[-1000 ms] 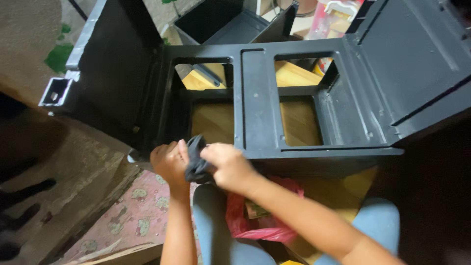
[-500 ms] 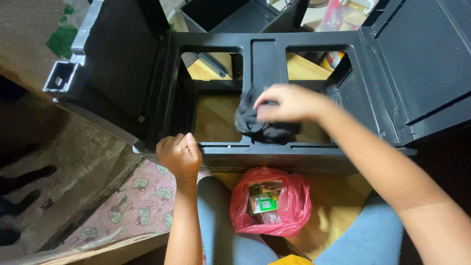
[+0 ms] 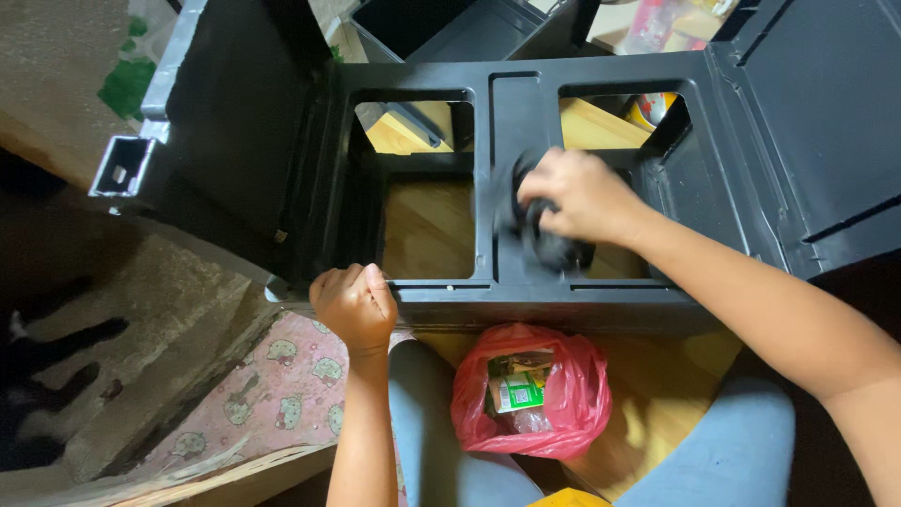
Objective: The person wipes the interior and exterior surfaces of a black plastic crate using a dark cloth. They clean the inside compartments, edges, and then flip the crate to wipe the top surface.
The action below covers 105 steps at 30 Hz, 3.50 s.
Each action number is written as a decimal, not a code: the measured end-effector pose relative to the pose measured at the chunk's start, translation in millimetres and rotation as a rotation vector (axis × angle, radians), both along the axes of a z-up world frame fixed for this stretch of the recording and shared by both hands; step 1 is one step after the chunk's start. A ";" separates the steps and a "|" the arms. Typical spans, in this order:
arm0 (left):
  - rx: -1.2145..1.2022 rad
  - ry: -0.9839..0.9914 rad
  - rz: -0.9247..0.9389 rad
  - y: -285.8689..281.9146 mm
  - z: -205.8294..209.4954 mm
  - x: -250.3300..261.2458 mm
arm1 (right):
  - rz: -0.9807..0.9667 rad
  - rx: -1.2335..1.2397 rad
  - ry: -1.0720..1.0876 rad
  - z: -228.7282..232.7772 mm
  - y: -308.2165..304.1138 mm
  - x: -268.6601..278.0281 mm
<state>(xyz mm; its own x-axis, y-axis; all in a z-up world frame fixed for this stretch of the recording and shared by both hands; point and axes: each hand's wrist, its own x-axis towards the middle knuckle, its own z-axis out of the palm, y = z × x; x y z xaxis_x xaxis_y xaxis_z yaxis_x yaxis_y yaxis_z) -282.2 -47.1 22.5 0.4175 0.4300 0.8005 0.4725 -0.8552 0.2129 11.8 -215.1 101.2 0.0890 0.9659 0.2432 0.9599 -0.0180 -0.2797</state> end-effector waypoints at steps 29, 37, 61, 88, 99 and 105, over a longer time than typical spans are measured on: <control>-0.169 -0.316 0.008 -69.2 -37.0 -9.4 | -0.371 0.323 -0.286 -35.1 -163.8 -55.7; -1.007 0.403 -0.050 -217.2 -126.0 -1.7 | -0.428 0.274 -0.307 -30.0 -174.6 -58.1; -1.326 -0.760 -0.239 89.4 -222.8 -97.6 | -1.226 1.271 1.074 -306.1 -351.0 78.1; -1.770 -0.530 0.195 62.0 -126.5 -101.4 | -0.730 0.845 0.766 -245.8 -361.6 80.7; -1.537 -0.421 0.069 6.3 -18.9 -119.1 | -0.615 0.764 0.600 -172.8 -359.6 205.1; -1.345 -0.082 0.347 5.1 29.7 -127.1 | -0.771 0.586 0.791 -167.7 -347.2 273.8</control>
<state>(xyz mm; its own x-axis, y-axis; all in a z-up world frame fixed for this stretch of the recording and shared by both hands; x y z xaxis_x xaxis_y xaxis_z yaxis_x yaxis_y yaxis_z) -409.3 -42.0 52.2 0.1045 0.9517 -0.2888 0.5621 0.1830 0.8066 285.6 -562.3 -66.5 0.9007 0.3618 0.2406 0.3200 -0.1777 -0.9306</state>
